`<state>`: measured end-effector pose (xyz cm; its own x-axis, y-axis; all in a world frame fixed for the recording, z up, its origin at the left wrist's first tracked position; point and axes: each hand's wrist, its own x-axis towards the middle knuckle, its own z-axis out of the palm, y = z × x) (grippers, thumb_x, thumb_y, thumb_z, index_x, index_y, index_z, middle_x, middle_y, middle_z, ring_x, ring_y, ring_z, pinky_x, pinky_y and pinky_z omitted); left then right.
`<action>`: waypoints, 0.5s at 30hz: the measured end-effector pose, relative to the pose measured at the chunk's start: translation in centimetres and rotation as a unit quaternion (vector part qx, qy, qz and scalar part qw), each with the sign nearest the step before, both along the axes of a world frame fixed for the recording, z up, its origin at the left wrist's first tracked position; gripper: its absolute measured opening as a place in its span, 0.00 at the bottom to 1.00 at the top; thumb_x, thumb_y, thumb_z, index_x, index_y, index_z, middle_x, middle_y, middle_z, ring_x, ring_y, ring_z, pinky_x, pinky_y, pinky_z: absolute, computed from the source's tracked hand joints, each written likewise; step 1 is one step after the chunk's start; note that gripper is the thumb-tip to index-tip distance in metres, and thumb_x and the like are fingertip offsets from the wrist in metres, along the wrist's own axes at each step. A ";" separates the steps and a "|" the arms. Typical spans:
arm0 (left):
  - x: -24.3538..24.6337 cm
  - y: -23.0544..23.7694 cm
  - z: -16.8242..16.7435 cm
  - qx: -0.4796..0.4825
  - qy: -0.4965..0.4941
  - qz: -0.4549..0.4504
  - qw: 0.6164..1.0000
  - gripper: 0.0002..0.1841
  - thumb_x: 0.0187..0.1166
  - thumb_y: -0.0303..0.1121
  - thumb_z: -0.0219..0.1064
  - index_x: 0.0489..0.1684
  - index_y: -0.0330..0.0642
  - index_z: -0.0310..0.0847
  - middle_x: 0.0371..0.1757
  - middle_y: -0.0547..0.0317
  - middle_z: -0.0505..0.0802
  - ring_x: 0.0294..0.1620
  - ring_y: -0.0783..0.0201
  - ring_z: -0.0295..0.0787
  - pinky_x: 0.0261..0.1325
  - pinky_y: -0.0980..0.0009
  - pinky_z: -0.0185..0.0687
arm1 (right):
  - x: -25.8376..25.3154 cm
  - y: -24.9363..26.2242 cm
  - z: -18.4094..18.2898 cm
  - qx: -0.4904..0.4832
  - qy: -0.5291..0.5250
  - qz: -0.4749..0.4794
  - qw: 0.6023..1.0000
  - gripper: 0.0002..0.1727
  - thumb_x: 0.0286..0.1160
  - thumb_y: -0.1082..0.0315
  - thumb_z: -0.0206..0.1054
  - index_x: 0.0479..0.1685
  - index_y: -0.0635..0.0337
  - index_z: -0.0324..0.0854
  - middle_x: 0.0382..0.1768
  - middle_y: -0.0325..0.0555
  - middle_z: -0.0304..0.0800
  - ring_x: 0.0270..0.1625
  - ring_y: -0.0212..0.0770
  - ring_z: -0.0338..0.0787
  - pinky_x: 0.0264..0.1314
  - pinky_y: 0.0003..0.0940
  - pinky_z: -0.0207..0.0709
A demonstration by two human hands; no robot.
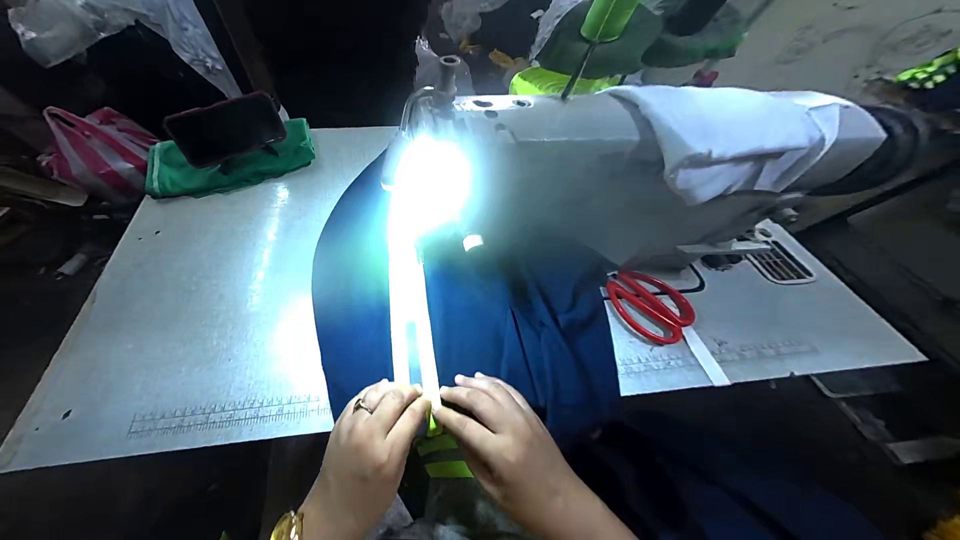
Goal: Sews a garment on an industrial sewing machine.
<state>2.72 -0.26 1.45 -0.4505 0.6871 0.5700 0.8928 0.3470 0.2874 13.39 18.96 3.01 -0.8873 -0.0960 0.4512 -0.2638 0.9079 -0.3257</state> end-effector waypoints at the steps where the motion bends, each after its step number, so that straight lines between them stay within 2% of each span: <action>1: 0.2 -0.1 0.1 -0.005 0.008 -0.001 1.000 0.12 0.85 0.31 0.60 0.49 0.54 0.92 0.52 0.66 0.96 0.57 0.67 0.92 0.66 0.68 0.85 | 0.2 0.0 -0.3 0.003 0.005 -0.002 1.000 0.14 0.81 0.64 0.64 0.57 0.41 0.91 0.60 0.38 0.94 0.70 0.44 0.89 0.77 0.48 0.79; 5: 0.8 -0.5 0.2 -0.025 0.017 -0.021 0.999 0.11 0.83 0.31 0.63 0.52 0.53 0.93 0.54 0.66 0.97 0.61 0.67 0.91 0.68 0.70 0.83 | 0.5 0.5 -0.7 -0.007 0.011 -0.005 1.000 0.14 0.81 0.65 0.65 0.58 0.41 0.91 0.59 0.37 0.94 0.72 0.43 0.87 0.79 0.45 0.77; 8: 1.5 -0.9 0.6 -0.047 -0.013 -0.017 0.999 0.11 0.85 0.34 0.64 0.56 0.52 0.92 0.58 0.65 0.96 0.64 0.66 0.91 0.70 0.68 0.82 | 0.7 0.6 -0.4 0.000 -0.006 0.000 1.000 0.14 0.79 0.65 0.67 0.58 0.42 0.92 0.59 0.39 0.94 0.72 0.44 0.87 0.80 0.45 0.76; 11: 2.1 -0.8 1.4 -0.074 -0.041 -0.003 0.996 0.13 0.87 0.38 0.63 0.60 0.50 0.91 0.61 0.62 0.95 0.66 0.63 0.90 0.72 0.63 0.81 | 0.5 0.4 0.6 0.027 -0.038 -0.001 0.999 0.14 0.78 0.65 0.68 0.58 0.43 0.92 0.58 0.40 0.94 0.70 0.46 0.88 0.79 0.48 0.76; 15: 1.1 0.6 4.1 -0.099 -0.107 0.012 0.989 0.16 0.87 0.39 0.60 0.61 0.43 0.91 0.62 0.55 0.95 0.66 0.53 0.92 0.71 0.47 0.82 | -1.4 1.0 0.9 0.041 -0.030 -0.008 0.999 0.15 0.79 0.62 0.65 0.57 0.45 0.93 0.58 0.42 0.95 0.68 0.46 0.90 0.77 0.48 0.78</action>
